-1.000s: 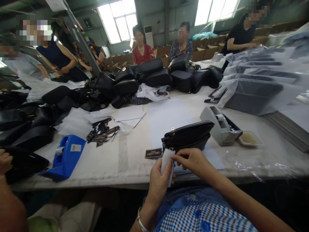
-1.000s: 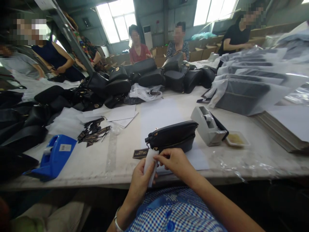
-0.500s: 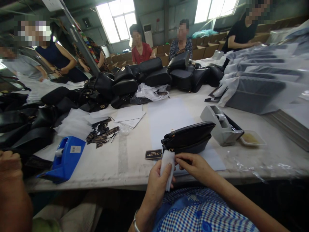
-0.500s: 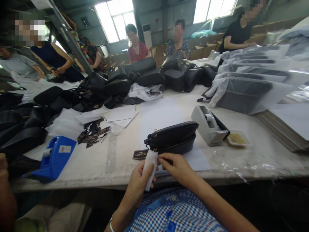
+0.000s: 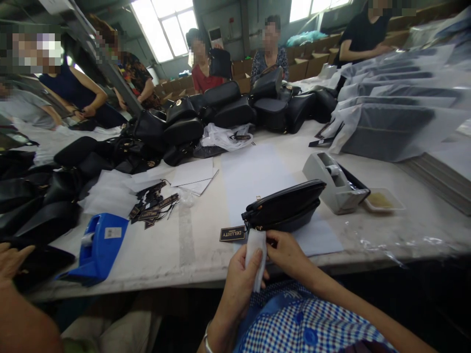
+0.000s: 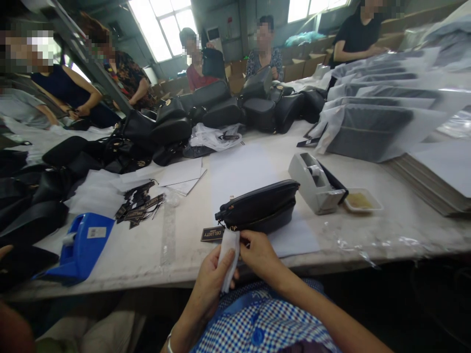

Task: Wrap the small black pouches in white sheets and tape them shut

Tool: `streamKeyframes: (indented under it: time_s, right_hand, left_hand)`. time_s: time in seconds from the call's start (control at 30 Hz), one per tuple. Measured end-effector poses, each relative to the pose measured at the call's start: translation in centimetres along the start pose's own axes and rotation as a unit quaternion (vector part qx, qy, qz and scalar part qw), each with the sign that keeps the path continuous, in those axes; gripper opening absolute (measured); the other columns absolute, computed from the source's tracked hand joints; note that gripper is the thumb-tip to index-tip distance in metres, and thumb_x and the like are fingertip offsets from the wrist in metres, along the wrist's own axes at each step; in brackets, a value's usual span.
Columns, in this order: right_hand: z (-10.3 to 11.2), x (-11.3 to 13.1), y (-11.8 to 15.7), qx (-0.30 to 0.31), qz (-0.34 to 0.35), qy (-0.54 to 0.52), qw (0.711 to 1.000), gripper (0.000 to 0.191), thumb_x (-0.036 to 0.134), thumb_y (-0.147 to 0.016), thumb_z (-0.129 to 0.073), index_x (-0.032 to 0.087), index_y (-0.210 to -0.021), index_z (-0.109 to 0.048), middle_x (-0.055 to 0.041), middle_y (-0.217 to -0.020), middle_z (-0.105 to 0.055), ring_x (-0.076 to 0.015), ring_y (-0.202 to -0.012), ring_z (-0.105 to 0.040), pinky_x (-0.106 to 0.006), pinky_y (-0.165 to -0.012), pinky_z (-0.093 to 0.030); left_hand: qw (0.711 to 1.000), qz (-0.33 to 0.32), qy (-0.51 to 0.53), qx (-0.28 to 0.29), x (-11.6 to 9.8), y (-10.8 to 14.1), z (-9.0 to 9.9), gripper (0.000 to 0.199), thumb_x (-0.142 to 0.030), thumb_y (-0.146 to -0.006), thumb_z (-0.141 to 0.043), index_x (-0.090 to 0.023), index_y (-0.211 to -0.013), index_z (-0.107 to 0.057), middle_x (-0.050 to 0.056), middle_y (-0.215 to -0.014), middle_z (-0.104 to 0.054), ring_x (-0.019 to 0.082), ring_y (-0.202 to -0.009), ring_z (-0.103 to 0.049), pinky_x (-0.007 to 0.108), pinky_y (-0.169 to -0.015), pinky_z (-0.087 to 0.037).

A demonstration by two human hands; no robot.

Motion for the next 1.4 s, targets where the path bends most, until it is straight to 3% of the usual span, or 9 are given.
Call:
streamKeyframes:
  time_s: [0.13,0.27,0.43,0.53,0.7,0.87,1.07,1.27,1.4]
  right_hand:
    - [0.6,0.3,0.5,0.004,0.021,0.014,1.0,0.021,0.027,-0.084,-0.055,0.016,-0.079,-0.072,-0.0022,-0.072,-0.069,-0.019,-0.069,-0.061,-0.026,-0.061,-0.045]
    - [0.9,0.6,1.5,0.029,0.017,-0.114,0.993,0.038,0.046,-0.094,-0.049,0.016,-0.091,-0.071,-0.0044,-0.088,-0.071,-0.0215,-0.086,-0.064,-0.03,-0.077,-0.05]
    - [-0.8,0.4,0.7,-0.004,-0.062,-0.11,0.992,0.038,0.052,-0.082,-0.065,0.014,-0.083,-0.067,-0.0038,-0.073,-0.068,-0.0168,-0.06,-0.06,-0.025,-0.05,-0.047]
    - [-1.2,0.6,0.6,0.011,-0.061,-0.116,0.991,0.039,0.053,-0.084,-0.062,0.015,-0.087,-0.066,-0.0034,-0.074,-0.067,-0.0143,-0.052,-0.057,-0.024,-0.042,-0.045]
    - [0.6,-0.4,3.9,0.027,-0.017,-0.082,0.996,0.039,0.05,-0.086,-0.061,0.021,-0.112,-0.06,-0.0067,-0.109,-0.067,-0.0211,-0.092,-0.065,-0.029,-0.069,-0.057]
    - [-0.8,-2.4,6.5,0.097,-0.039,-0.015,0.994,0.032,0.05,-0.081,-0.063,0.019,-0.091,-0.062,-0.0034,-0.082,-0.067,-0.0176,-0.071,-0.063,-0.029,-0.066,-0.052]
    - [-2.2,-1.4,6.2,0.109,0.015,-0.029,0.994,0.03,0.046,-0.085,-0.058,0.018,-0.075,-0.062,0.0018,-0.061,-0.056,-0.0127,-0.056,-0.05,-0.023,-0.052,-0.04]
    - [-2.1,-2.3,6.2,0.107,0.002,-0.051,0.993,0.029,0.045,-0.085,-0.059,0.017,-0.078,-0.065,0.0027,-0.06,-0.053,-0.012,-0.054,-0.047,-0.023,-0.051,-0.037]
    - [-2.2,-2.1,6.1,0.119,0.008,-0.022,0.993,0.027,0.041,-0.086,-0.059,0.016,-0.079,-0.069,0.0023,-0.06,-0.057,-0.0123,-0.055,-0.05,-0.022,-0.051,-0.037]
  left_hand:
    - [0.999,-0.008,-0.025,-0.02,-0.2,0.1,0.3,0.046,-0.057,-0.089,-0.058,-0.013,-0.102,-0.058,-0.001,-0.06,-0.059,0.006,-0.044,-0.048,0.015,-0.042,-0.038]
    - [0.999,-0.024,-0.036,-0.032,-0.4,0.1,0.1,0.045,-0.057,-0.087,-0.06,-0.014,-0.1,-0.057,-0.001,-0.063,-0.06,0.008,-0.047,-0.051,0.017,-0.043,-0.041]
    - [0.996,-0.047,-0.036,-0.067,0.0,0.2,-0.4,0.046,-0.059,-0.087,-0.058,-0.015,-0.101,-0.057,-0.003,-0.061,-0.057,0.009,-0.047,-0.051,0.018,-0.043,-0.041]
    - [0.996,-0.051,-0.015,-0.065,0.1,0.3,-0.6,0.047,-0.057,-0.088,-0.058,-0.015,-0.108,-0.057,-0.002,-0.064,-0.058,0.011,-0.052,-0.053,0.02,-0.046,-0.045]
    - [0.995,-0.083,-0.002,-0.064,-0.7,0.4,-0.7,0.04,-0.052,-0.089,-0.06,-0.016,-0.106,-0.061,0.005,-0.085,-0.066,0.017,-0.076,-0.063,0.023,-0.064,-0.051]
    - [0.99,-0.09,-0.019,-0.103,-0.3,0.2,-0.8,0.037,-0.052,-0.09,-0.059,-0.015,-0.097,-0.061,0.007,-0.092,-0.068,0.017,-0.081,-0.062,0.024,-0.072,-0.049]
    - [0.989,-0.091,-0.01,-0.112,-0.3,0.1,-1.2,0.039,-0.053,-0.089,-0.059,-0.015,-0.099,-0.062,0.008,-0.095,-0.068,0.019,-0.087,-0.062,0.026,-0.077,-0.049]
    - [0.997,-0.048,0.043,-0.04,0.3,2.2,-0.1,0.044,-0.054,-0.09,-0.057,-0.015,-0.107,-0.066,0.008,-0.099,-0.07,0.022,-0.093,-0.064,0.03,-0.083,-0.05]
    - [1.0,-0.008,0.022,-0.015,1.8,3.0,0.8,0.041,-0.051,-0.082,-0.068,-0.014,-0.101,-0.07,0.009,-0.097,-0.073,0.025,-0.095,-0.067,0.034,-0.088,-0.051]
Point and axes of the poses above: each hand's wrist, its own y-axis away from the middle knuckle, its own z-axis out of the back of the hand, x = y × z, the point moved 6 cm from there along -y, towards the middle knuckle
